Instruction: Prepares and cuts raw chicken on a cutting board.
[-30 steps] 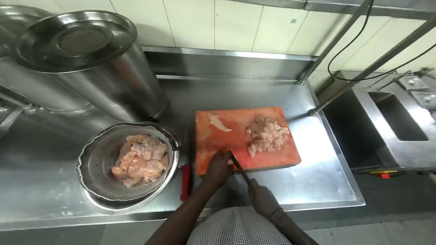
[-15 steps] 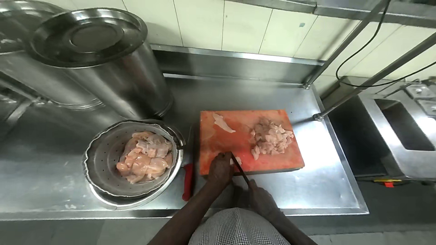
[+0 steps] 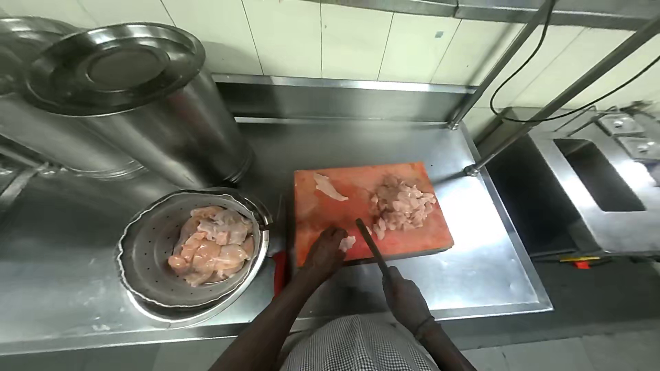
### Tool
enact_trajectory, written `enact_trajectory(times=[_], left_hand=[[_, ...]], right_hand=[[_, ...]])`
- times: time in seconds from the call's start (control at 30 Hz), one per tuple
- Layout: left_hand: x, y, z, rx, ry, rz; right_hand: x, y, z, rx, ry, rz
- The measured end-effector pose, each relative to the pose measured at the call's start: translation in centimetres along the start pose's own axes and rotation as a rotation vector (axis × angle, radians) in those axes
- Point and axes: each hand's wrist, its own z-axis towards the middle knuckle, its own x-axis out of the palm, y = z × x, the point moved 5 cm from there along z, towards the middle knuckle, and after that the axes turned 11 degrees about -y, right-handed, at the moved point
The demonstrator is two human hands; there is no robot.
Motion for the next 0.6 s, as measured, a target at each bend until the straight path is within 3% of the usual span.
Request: enact_trajectory(times=[0.23, 0.6], left_hand=[[0.4, 1.0, -1.5, 0.052, -0.195, -0.049], [1.8, 1.9, -0.6, 0.174, -0.259, -0.093]], right_hand=[[0.2, 0.9, -0.8, -0.005, 0.130, -0.124], [0.8, 3.7, 1.4, 0.007, 0.192, -0.246]])
